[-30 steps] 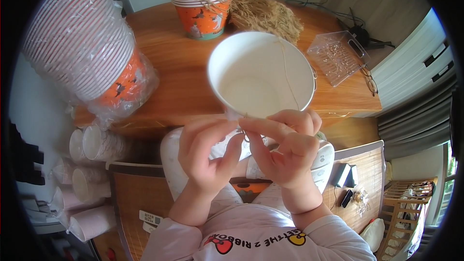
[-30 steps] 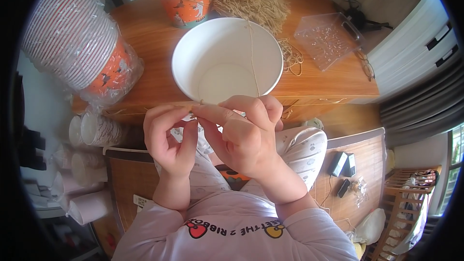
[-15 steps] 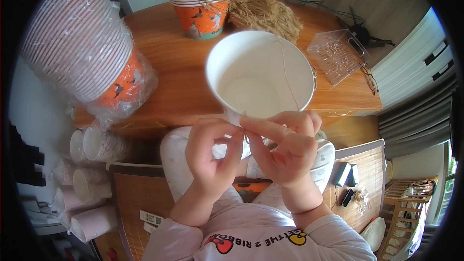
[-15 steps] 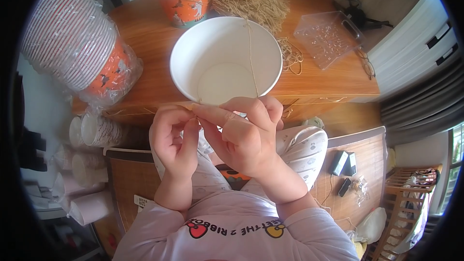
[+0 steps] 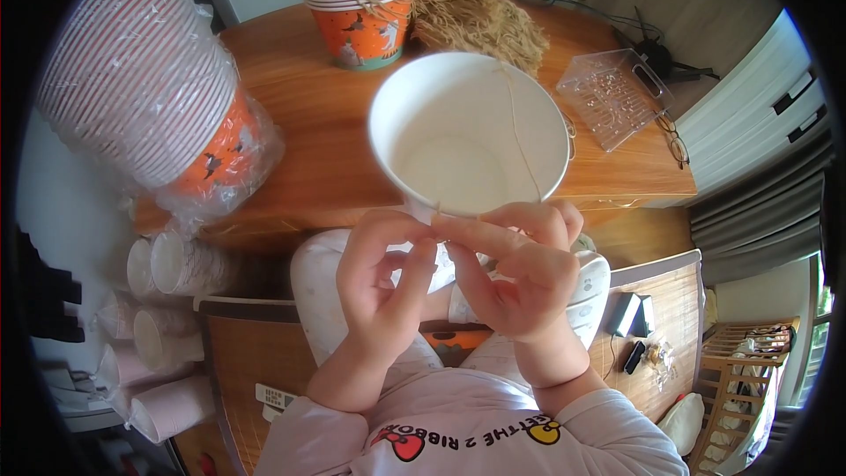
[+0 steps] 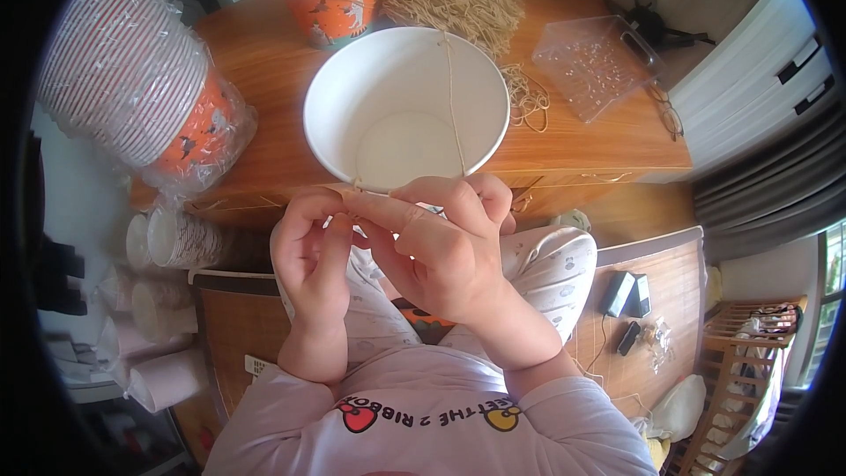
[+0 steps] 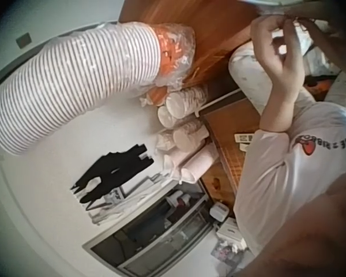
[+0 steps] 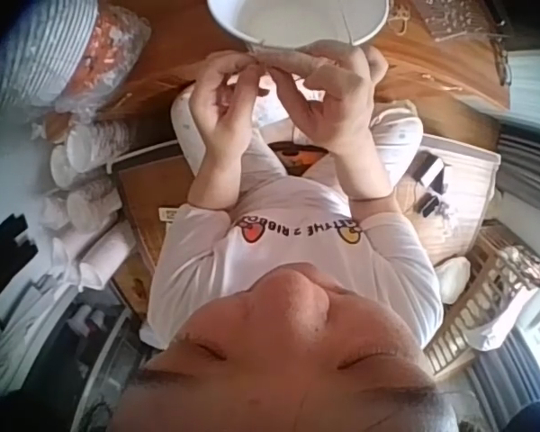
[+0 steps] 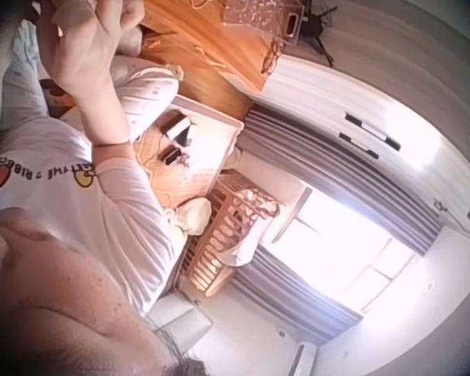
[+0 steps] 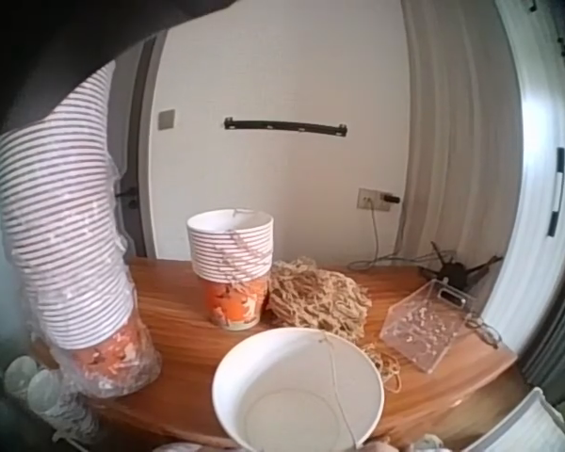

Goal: Threading twine handles through pre-drilled holes in the rims of paper buckets for packaging.

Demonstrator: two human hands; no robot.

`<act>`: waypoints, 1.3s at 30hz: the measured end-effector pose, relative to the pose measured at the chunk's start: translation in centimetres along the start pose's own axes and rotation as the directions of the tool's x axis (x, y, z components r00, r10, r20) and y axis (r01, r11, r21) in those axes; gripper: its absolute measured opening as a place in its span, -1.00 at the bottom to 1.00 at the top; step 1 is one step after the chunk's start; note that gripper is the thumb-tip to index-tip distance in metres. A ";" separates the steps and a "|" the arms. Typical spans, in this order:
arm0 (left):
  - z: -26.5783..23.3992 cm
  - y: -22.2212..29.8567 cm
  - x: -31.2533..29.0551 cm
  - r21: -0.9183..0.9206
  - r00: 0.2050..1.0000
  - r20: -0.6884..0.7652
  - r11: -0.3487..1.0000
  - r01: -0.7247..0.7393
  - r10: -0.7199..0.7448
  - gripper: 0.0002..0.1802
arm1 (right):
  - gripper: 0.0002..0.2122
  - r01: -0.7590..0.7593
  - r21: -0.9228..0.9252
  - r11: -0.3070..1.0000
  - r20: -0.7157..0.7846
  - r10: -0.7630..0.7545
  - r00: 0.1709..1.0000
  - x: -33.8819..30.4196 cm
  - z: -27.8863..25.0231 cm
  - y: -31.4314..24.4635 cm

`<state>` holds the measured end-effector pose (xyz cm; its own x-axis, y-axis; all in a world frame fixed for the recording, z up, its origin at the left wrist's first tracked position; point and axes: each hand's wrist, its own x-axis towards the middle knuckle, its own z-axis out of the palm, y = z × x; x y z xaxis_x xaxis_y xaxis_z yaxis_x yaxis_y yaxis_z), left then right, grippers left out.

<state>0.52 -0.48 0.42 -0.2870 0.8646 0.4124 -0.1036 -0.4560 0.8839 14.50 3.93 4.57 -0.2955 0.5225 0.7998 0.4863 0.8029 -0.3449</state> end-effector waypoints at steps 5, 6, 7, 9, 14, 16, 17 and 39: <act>-0.1 0.2 0.1 0.015 1.000 0.011 1.000 -0.011 0.010 -0.79 | -0.64 0.054 0.017 0.998 -0.031 -0.054 0.998 -0.5 0.7 0.9; -0.1 0.1 0.1 0.014 1.000 0.012 1.000 -0.010 0.010 -0.79 | -0.64 0.057 0.025 0.998 -0.056 -0.056 0.997 -0.7 0.9 1.0; -0.1 0.0 0.2 0.054 0.999 0.020 0.997 -0.051 0.050 -0.77 | -0.64 0.060 0.032 0.998 -0.080 -0.057 0.995 -0.7 0.9 1.1; 0.0 0.0 0.3 0.095 0.996 0.030 0.991 -0.092 0.090 -0.74 | -0.64 0.049 0.029 0.998 -0.059 -0.047 0.997 -0.7 0.6 1.1; 0.3 -0.3 0.6 0.229 0.979 -0.011 0.954 -0.194 0.202 -0.78 | -0.63 0.036 0.023 0.999 -0.055 -0.035 0.998 -0.7 0.7 1.0; 0.3 -0.4 0.6 0.230 0.978 -0.020 0.953 -0.196 0.206 -0.80 | -0.64 0.007 0.033 0.999 -0.062 -0.005 0.998 -0.9 0.8 1.0; 0.4 -0.5 0.6 0.231 0.977 -0.029 0.953 -0.198 0.210 -0.82 | -0.64 0.007 0.033 0.999 -0.062 -0.005 0.998 -0.9 0.8 1.0; 0.5 -1.4 0.0 0.129 0.999 -0.005 0.991 -0.032 0.033 -0.88 | -0.68 -0.072 0.119 0.990 -0.130 0.088 0.988 -2.7 1.0 1.5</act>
<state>1.19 0.24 -0.72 -0.2951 0.8480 0.4401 0.0295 -0.4524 0.8913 15.22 4.01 1.40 -0.1421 0.5492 0.8235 0.4052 0.7913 -0.4578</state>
